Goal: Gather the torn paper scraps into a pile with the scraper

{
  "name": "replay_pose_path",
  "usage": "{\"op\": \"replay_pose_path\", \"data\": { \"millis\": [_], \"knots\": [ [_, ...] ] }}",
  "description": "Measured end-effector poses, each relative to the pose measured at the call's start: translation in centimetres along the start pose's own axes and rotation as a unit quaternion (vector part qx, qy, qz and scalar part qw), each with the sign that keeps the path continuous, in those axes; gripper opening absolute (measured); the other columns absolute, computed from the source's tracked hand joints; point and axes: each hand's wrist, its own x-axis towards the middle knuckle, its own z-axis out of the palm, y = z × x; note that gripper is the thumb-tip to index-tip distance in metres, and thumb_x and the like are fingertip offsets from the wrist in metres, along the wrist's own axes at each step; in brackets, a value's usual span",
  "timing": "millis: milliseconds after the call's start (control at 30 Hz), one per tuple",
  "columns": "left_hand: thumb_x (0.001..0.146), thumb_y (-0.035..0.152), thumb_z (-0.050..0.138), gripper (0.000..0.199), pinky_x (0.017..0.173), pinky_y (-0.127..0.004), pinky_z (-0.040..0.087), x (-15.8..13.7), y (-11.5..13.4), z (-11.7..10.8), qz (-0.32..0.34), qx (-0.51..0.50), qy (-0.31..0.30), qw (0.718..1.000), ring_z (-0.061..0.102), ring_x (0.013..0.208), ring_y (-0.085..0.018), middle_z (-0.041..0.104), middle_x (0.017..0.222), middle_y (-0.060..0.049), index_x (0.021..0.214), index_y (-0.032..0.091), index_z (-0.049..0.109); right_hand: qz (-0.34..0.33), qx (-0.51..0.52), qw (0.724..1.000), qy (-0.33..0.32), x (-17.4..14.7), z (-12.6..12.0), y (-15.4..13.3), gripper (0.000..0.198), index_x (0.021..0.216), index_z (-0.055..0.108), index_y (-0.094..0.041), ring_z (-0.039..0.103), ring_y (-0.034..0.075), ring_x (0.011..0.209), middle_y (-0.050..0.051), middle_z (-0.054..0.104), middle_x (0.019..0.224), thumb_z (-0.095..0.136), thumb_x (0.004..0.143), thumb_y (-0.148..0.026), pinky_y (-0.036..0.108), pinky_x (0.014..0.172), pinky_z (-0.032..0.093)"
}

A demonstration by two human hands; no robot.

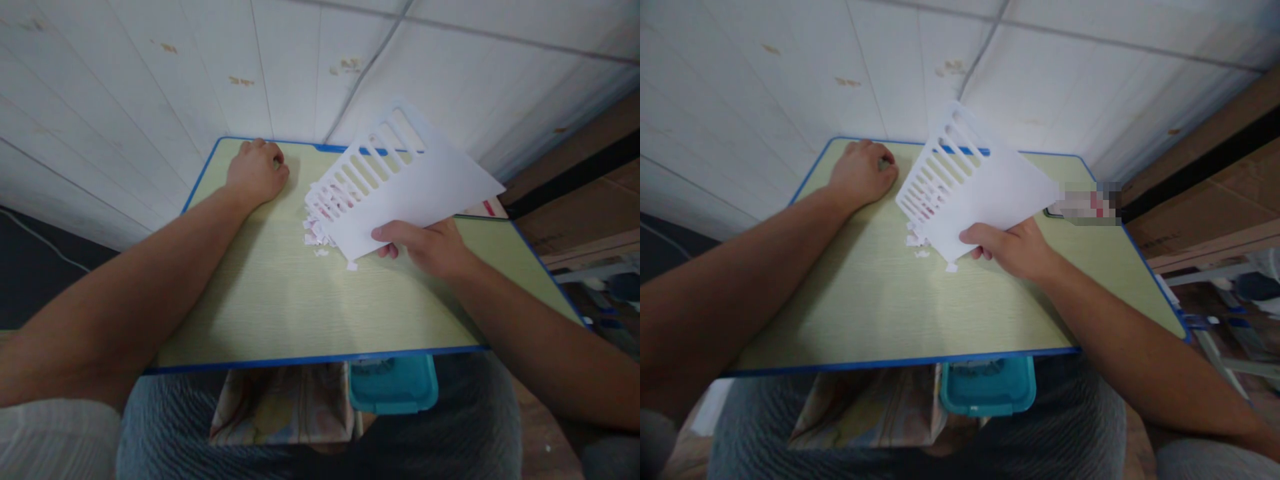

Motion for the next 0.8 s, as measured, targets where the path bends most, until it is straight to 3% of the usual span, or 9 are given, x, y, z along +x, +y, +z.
{"op": "replay_pose_path", "data": {
  "millis": [133,433,600,800],
  "knots": [
    [0.097,0.049,0.063,0.049,0.132,-0.061,0.043,0.16,-0.34,0.10,0.004,-0.028,-0.007,1.000,0.052,0.151,-0.039,0.073,0.151,-0.011,0.140,0.030,0.080,-0.023,-0.014,0.999,0.040,0.06,-0.37,0.15,0.027,0.056,0.071,-0.026,0.058,0.019,0.049,0.004,0.068,0.056,0.088,0.076,-0.032,0.034,0.044,0.047],
    [0.107,0.040,0.060,0.030,0.128,-0.053,0.048,0.00,-0.14,0.01,0.002,0.000,0.004,1.000,0.055,0.147,-0.038,0.073,0.149,-0.012,0.127,0.027,0.077,-0.038,-0.017,0.999,0.033,0.57,-0.57,0.07,0.020,0.058,0.069,-0.027,0.056,0.017,0.048,0.002,0.065,0.056,0.084,0.071,-0.025,0.035,0.045,0.051],
    [0.102,0.052,0.068,0.044,0.134,-0.054,0.039,-0.11,0.03,-0.22,-0.006,-0.035,-0.018,0.999,0.048,0.156,-0.040,0.072,0.156,-0.010,0.139,0.030,0.075,-0.029,-0.014,0.998,0.048,0.48,-0.43,-0.27,0.023,0.059,0.065,-0.028,0.058,0.019,0.049,0.000,0.062,0.054,0.086,0.070,-0.027,0.035,0.046,0.056],
    [0.105,0.037,0.057,0.036,0.131,-0.057,0.044,-0.32,0.41,-0.41,-0.004,-0.011,-0.007,1.000,0.056,0.149,-0.038,0.071,0.152,-0.015,0.131,0.025,0.079,-0.020,-0.012,1.000,0.005,0.28,-0.23,-0.01,0.022,0.056,0.067,-0.026,0.057,0.017,0.048,-0.001,0.062,0.054,0.083,0.070,-0.030,0.032,0.048,0.055]
  ]
}}
